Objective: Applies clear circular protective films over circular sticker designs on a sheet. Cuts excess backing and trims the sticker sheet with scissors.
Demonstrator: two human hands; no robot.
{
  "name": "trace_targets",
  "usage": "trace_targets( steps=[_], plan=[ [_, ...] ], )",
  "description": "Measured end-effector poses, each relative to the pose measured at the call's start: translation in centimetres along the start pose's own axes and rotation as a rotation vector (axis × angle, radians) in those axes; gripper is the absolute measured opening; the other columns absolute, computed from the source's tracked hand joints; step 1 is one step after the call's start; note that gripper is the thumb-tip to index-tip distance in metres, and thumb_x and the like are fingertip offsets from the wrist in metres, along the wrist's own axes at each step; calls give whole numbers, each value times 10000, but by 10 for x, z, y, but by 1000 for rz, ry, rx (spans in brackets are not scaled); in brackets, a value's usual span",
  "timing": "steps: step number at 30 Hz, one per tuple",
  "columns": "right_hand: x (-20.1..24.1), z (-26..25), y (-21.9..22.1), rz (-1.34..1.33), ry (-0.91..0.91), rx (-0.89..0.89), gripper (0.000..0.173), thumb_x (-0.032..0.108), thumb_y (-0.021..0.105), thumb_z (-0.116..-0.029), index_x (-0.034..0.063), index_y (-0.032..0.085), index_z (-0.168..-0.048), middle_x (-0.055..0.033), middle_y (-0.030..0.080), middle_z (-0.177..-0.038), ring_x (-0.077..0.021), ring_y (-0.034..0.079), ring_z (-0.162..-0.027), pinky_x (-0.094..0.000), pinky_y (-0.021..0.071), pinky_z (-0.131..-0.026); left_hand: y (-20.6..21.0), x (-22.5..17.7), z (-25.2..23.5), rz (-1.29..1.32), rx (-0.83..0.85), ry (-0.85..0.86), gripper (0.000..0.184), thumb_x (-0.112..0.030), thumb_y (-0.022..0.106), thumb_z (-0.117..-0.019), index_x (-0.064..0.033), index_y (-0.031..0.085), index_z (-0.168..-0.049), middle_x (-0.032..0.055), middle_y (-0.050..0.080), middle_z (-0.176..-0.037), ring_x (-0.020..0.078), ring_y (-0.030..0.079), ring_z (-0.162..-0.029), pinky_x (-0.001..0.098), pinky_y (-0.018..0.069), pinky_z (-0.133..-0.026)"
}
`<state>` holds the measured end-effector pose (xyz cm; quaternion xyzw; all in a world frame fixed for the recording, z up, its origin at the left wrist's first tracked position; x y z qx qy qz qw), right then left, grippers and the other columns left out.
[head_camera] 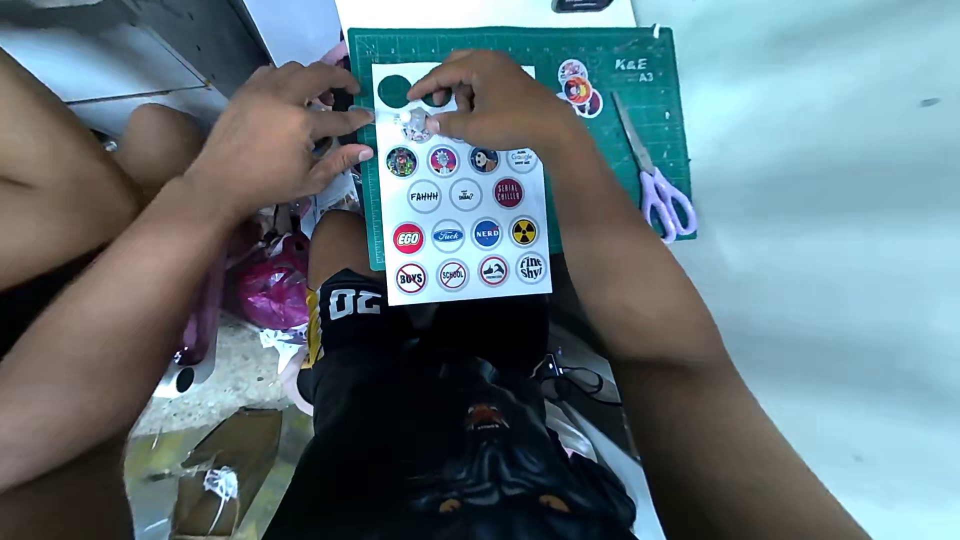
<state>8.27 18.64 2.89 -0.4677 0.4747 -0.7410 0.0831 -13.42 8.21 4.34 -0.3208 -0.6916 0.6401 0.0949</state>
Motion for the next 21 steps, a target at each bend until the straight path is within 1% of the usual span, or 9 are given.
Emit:
trace_targets(
  steps=[2, 4, 5, 8, 11, 13, 16, 18, 21],
  plan=[
    [8, -1, 7, 83, 30, -38, 452, 435, 749, -910, 209, 714, -1299, -48, 653, -1142, -185, 616, -937, -428, 533, -826, 6, -8, 9, 75, -118, -85, 482, -478, 494, -1052, -156, 682, -1358, 172, 571, -1439, 359, 570, -1275, 561, 440, -1062],
    [14, -4, 13, 137, 63, -66, 389, 419, 769, -908, 193, 735, -1222, -62, 665, -1125, -226, 631, -994, -477, 529, -876, 11, -18, 18, 152, -232, -161, 434, -420, 551, -1041, -134, 694, -1335, 153, 603, -1395, 312, 594, -1235, 503, 467, -1057],
    [16, -5, 14, 140, 72, -76, 331, 383, 761, -924, 171, 736, -1178, -65, 677, -1099, -230, 642, -981, -481, 535, -880, 15, -23, 22, 191, -285, -198, 412, -390, 574, -1034, -121, 703, -1319, 143, 617, -1371, 278, 609, -1200, 459, 489, -1044],
    [16, -8, 10, 52, 96, -90, 264, 322, 733, -958, 130, 732, -1140, -45, 710, -989, -184, 663, -832, -454, 561, -809, 26, -33, 36, 332, -429, -316, 355, -307, 620, -1021, -80, 718, -1276, 120, 648, -1325, 186, 632, -1186, 351, 530, -1021],
    [9, -8, 7, -77, 109, -78, 255, 295, 711, -979, 112, 712, -1156, -28, 711, -961, -127, 663, -768, -367, 578, -755, 42, -37, 41, 481, -485, -448, 340, -293, 623, -1024, -100, 705, -1292, 69, 670, -1295, 105, 654, -1121, 298, 557, -956],
    [5, -7, 4, -174, 105, -90, 243, 260, 696, -993, 78, 689, -1153, -44, 706, -959, -111, 677, -776, -319, 593, -727, 50, -36, 37, 516, -461, -520, 372, -342, 611, -1023, -113, 699, -1303, 54, 699, -1245, 107, 672, -1034, 303, 564, -889],
    [1, -4, 1, -272, 113, -118, 256, 247, 692, -998, 58, 681, -1171, -61, 705, -1004, -109, 689, -853, -307, 595, -803, 48, -35, 25, 432, -379, -603, 491, -437, 622, -1000, -110, 662, -1364, 109, 667, -1272, 205, 651, -1074, 398, 543, -927],
    [-1, 1, -1, -336, 116, -153, 256, 227, 676, -1007, 51, 667, -1192, -69, 702, -1027, -117, 690, -879, -309, 594, -815, 43, -33, 14, 365, -319, -673, 626, -503, 648, -962, -101, 594, -1439, 168, 592, -1313, 258, 629, -1076, 433, 544, -911],
    [0, 8, -4, -381, 110, -189, 256, 209, 680, -1005, 34, 661, -1191, -82, 700, -1036, -124, 695, -877, -307, 602, -808, 49, -22, 1, 351, -252, -773, 897, -590, 727, -870, -104, 426, -1562, 229, 467, -1415, 301, 599, -1167, 456, 560, -939]
  ],
)
Point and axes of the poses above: each hand's wrist, its own z-axis away from the middle knuckle, its own y-axis out of the palm, x = y × z, the point moved 5 cm from there along -z, towards the middle knuckle
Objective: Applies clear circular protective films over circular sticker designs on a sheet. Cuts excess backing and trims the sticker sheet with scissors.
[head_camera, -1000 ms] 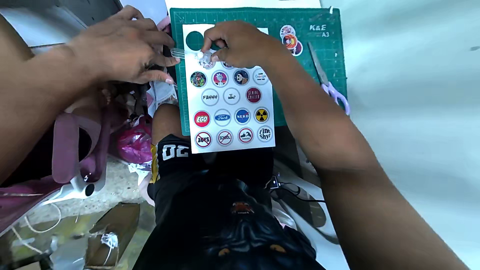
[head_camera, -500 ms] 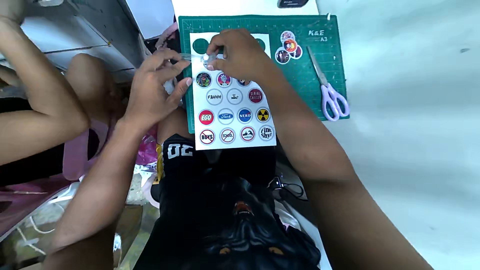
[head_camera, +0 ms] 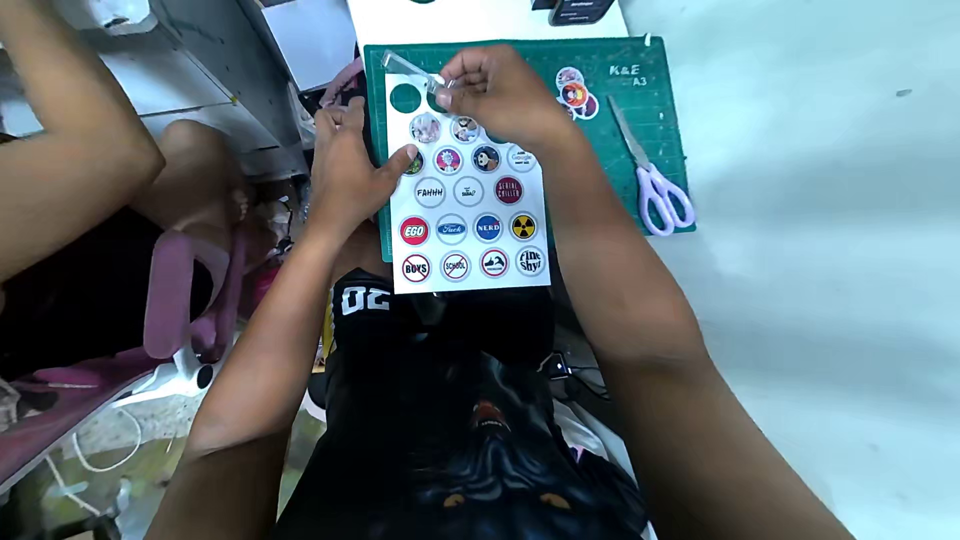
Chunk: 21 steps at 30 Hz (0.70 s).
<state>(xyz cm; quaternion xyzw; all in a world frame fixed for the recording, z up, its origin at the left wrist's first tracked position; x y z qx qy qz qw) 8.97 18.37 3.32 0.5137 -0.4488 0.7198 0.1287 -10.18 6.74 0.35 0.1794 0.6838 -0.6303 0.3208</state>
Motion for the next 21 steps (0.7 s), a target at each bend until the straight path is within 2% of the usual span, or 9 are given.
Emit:
trace_targets(
  steps=[2, 4, 10, 12, 15, 17, 21],
  plan=[
    [1, 4, 1, 61, 12, 6, 251, 220, 693, -996, 47, 667, -1176, -79, 703, -1027, -135, 698, -854, -331, 607, -792, 8, 2, -7, 11, 9, -42, 1008, -587, 780, -819, -158, 332, -1614, 236, 419, -1469, 329, 568, -1224, 495, 542, -973],
    [1, 6, 6, 135, 2, 5, 243, 225, 706, -980, 66, 682, -1162, -68, 710, -990, -137, 688, -805, -353, 600, -764, 16, 4, -9, 26, 16, -63, 1042, -562, 806, -803, -200, 290, -1633, 232, 415, -1479, 329, 568, -1227, 507, 541, -973],
    [6, 10, 15, 114, -108, -70, 200, 221, 694, -991, 102, 692, -1152, -30, 709, -981, -101, 661, -753, -302, 578, -707, 20, 1, -3, 71, -1, -62, 934, -528, 801, -838, -145, 381, -1578, 209, 444, -1434, 307, 591, -1186, 486, 556, -949],
    [7, 10, 20, 140, -128, -62, 204, 228, 709, -979, 105, 704, -1141, -34, 707, -1003, -112, 653, -742, -319, 576, -698, 20, 3, -3, 80, -5, -65, 947, -528, 802, -835, -184, 359, -1599, 201, 451, -1446, 306, 596, -1186, 492, 559, -945],
    [10, 9, 26, 237, -119, -56, 231, 219, 726, -962, 106, 694, -1161, -48, 705, -1008, -145, 674, -794, -370, 592, -750, 21, 5, -2, 62, -10, -35, 948, -541, 787, -846, -171, 350, -1602, 202, 461, -1458, 309, 584, -1220, 496, 543, -978],
    [12, 8, 28, 309, -108, -53, 253, 206, 729, -953, 110, 687, -1183, -47, 717, -1003, -156, 700, -865, -396, 598, -829, 20, 4, -1, 76, -17, -20, 936, -520, 790, -851, -141, 364, -1594, 203, 471, -1452, 300, 576, -1240, 476, 535, -1009],
    [15, 10, 31, 336, -118, -83, 227, 184, 702, -972, 115, 678, -1187, -33, 729, -995, -135, 712, -874, -366, 603, -835, 19, 5, 2, 108, -10, -35, 952, -502, 804, -844, -145, 349, -1601, 199, 469, -1456, 293, 577, -1240, 472, 534, -1007]
  ],
)
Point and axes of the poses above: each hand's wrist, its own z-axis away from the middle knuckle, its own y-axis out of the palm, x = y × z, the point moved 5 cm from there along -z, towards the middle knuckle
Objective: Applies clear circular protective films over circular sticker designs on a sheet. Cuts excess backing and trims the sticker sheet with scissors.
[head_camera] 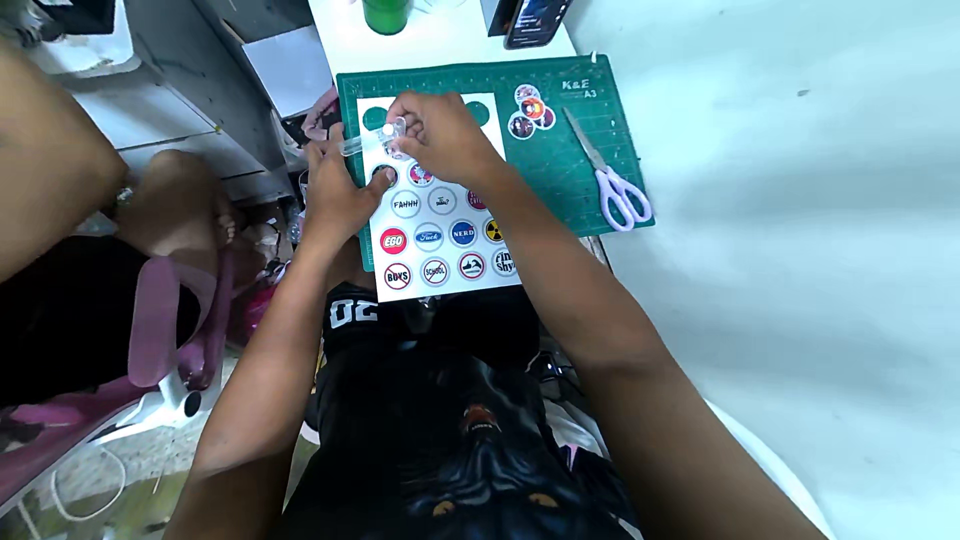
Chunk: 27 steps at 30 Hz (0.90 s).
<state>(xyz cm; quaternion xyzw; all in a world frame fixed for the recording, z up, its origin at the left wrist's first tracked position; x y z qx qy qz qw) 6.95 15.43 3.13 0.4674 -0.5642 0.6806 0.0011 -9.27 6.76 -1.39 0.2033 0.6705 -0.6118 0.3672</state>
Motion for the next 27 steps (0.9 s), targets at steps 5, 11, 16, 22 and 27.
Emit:
trace_targets(
  steps=[5, 11, 16, 22, 27],
  plan=[
    [-12, 21, -24, -422, 34, -259, 279, 124, 741, -947, 10, 667, -1191, -84, 758, -1007, -146, 749, -875, -336, 644, -809, -9, 7, 0, 5, 116, -83, 903, -463, 796, -879, -104, 349, -1576, 174, 688, -1222, 298, 715, -1044, 546, 588, -922],
    [-37, 68, -46, -615, 51, -432, 290, 110, 750, -942, -24, 658, -1182, -96, 763, -926, -192, 749, -824, -370, 644, -790, -40, 0, 17, -88, 169, -96, 267, -328, 709, -972, -69, 761, -1016, 108, 759, -897, 254, 729, -785, 566, 590, -780],
    [-39, 90, -49, -666, 9, -475, 281, 104, 740, -954, -35, 646, -1180, -113, 758, -950, -209, 749, -864, -387, 642, -831, -54, -21, 30, -129, -95, 44, 214, -309, 685, -975, -141, 780, -1068, 71, 769, -1011, 201, 728, -811, 488, 587, -782],
    [-36, 97, -22, -710, 38, -451, 289, 63, 746, -937, -40, 646, -1189, -117, 765, -969, -206, 758, -855, -385, 655, -816, -28, -34, 22, 289, 98, 62, 269, -108, 747, -912, -58, 654, -1160, 89, 717, -1133, 154, 746, -848, 364, 659, -746],
    [-33, 102, -17, -670, 26, -456, 249, 48, 746, -935, -33, 661, -1155, -107, 760, -969, -177, 754, -837, -345, 658, -787, -15, -41, 12, 421, 226, 49, 181, -120, 728, -951, -51, 690, -1114, 54, 762, -987, 126, 741, -789, 303, 643, -700]
  ],
)
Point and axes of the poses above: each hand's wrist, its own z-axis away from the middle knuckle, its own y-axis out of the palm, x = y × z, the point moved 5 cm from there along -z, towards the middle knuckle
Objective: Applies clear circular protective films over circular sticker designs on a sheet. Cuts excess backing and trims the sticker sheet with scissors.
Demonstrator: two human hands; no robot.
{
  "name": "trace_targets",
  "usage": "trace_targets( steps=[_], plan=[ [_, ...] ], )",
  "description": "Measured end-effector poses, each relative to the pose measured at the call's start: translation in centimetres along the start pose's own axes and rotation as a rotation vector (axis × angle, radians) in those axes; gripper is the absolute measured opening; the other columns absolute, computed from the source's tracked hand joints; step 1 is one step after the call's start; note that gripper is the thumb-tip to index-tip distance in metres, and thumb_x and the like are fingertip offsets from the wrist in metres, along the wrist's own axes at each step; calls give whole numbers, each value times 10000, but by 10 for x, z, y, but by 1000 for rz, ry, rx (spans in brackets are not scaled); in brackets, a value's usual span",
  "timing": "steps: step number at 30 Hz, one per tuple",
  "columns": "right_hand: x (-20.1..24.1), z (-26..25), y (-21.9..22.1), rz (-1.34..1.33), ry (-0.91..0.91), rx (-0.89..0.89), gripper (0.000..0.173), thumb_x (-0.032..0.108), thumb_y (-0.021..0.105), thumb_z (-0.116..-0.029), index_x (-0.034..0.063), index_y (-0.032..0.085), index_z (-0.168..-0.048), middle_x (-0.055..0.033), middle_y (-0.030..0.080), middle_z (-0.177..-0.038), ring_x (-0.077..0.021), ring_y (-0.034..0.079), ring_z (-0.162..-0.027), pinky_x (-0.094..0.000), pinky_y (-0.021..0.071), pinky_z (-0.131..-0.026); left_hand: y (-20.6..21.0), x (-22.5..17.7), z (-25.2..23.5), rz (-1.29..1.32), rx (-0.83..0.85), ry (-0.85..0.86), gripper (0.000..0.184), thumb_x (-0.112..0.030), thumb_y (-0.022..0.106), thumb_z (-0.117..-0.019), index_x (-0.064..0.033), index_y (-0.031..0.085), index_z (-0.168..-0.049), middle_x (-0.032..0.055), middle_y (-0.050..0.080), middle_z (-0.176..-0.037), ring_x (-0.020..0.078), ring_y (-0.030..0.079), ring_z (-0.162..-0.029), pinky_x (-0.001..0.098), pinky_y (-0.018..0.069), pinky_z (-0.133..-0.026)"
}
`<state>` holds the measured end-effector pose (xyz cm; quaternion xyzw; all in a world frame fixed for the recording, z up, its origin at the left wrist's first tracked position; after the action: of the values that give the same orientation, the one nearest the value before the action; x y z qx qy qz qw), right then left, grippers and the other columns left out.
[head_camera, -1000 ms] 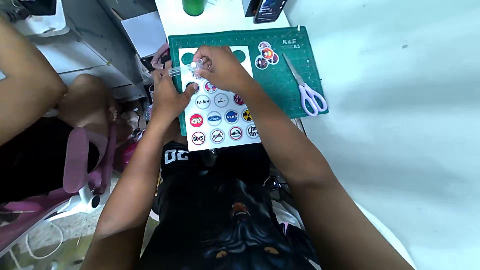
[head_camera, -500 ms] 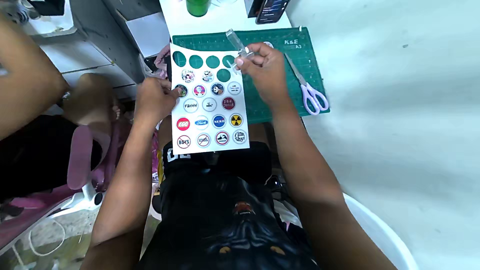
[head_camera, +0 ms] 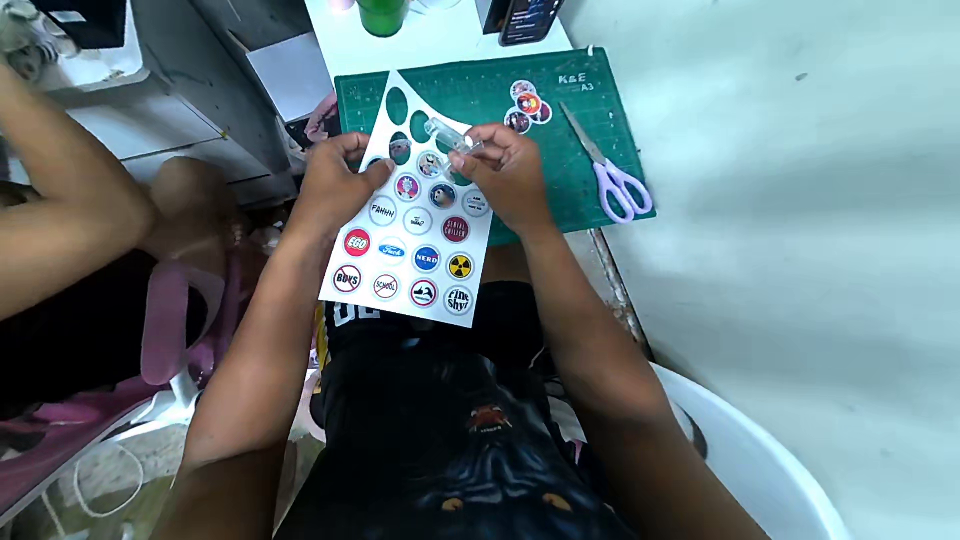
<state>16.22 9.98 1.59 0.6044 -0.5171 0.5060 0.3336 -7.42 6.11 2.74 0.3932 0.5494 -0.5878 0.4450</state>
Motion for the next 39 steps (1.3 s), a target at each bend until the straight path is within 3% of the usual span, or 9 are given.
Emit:
trace_targets(
  steps=[9, 13, 16, 20, 27, 29, 31, 35, 39],
  plan=[
    [-7, 2, 1, 92, 1, 3, 245, 84, 754, -932, -7, 679, -1148, -85, 762, -954, -142, 744, -803, -315, 649, -752, -11, 1, -15, -155, 5, -14, 195, -248, 700, -989, -96, 768, -1092, 35, 772, -974, 113, 738, -821, 344, 637, -764],
    [-9, 5, 3, 121, -22, 24, 251, 101, 763, -923, 6, 687, -1142, -75, 757, -942, -139, 734, -788, -320, 645, -736, -33, -7, -15, -542, -234, 73, 415, -385, 603, -1009, -60, 698, -1250, 196, 723, -1099, 311, 723, -921, 572, 577, -848],
    [-5, 8, 8, 119, -29, 73, 247, 84, 770, -911, 5, 686, -1130, -68, 754, -913, -125, 733, -765, -312, 647, -721, -33, -33, -26, -604, -291, 212, 467, -329, 583, -1014, -24, 609, -1367, 205, 650, -1303, 271, 691, -1093, 445, 565, -969],
    [-3, 11, 8, 35, -138, 103, 250, 72, 781, -881, -24, 696, -1096, -93, 752, -939, -146, 735, -799, -332, 650, -757, 11, -63, -65, -386, -3, 366, 246, -231, 620, -1008, -93, 735, -1176, 54, 747, -1048, 92, 709, -867, 310, 601, -817],
    [-3, 12, -6, -72, -126, 30, 246, 57, 780, -867, -40, 698, -1078, -108, 746, -940, -155, 725, -782, -334, 642, -735, 122, -62, -136, -430, 410, 462, 223, -246, 628, -1008, -140, 761, -1151, 13, 754, -981, 91, 692, -824, 333, 582, -800],
    [-3, 11, -7, -84, -113, 30, 241, 62, 775, -878, -40, 697, -1082, -111, 743, -944, -163, 726, -792, -341, 643, -743, 140, -61, -148, -423, 459, 498, 238, -252, 624, -1010, -143, 761, -1171, 14, 755, -1045, 99, 694, -868, 345, 574, -817],
    [-4, 10, -10, -89, -105, 26, 252, 85, 773, -884, -39, 698, -1091, -110, 744, -938, -160, 723, -790, -340, 639, -736, 146, -61, -155, -493, 465, 553, 266, -297, 620, -1009, -174, 768, -1191, 15, 703, -1328, 130, 682, -1156, 386, 546, -993],
    [-5, 9, -13, -114, -95, -4, 263, 80, 774, -881, -45, 692, -1097, -114, 744, -942, -154, 722, -788, -325, 634, -726, 121, -67, -141, -587, 345, 570, 330, -310, 606, -998, -127, 736, -1239, 123, 518, -1544, 265, 512, -1408, 492, 402, -1166],
    [-7, 9, -19, -179, -71, -32, 266, 52, 762, -905, -58, 677, -1132, -126, 746, -949, -165, 726, -814, -330, 638, -757, 53, -56, -94, -590, 112, 398, 511, -329, 621, -1003, -71, 566, -1441, 152, 601, -1425, 304, 618, -1250, 515, 519, -1028]
  ],
)
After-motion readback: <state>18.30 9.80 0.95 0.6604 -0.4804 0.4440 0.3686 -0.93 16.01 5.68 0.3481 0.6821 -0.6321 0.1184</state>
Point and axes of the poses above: each hand's wrist, its own z-axis away from the middle knuckle, its own y-axis out of the palm, x = y × z, the point moved 5 cm from there along -z, towards the middle knuckle
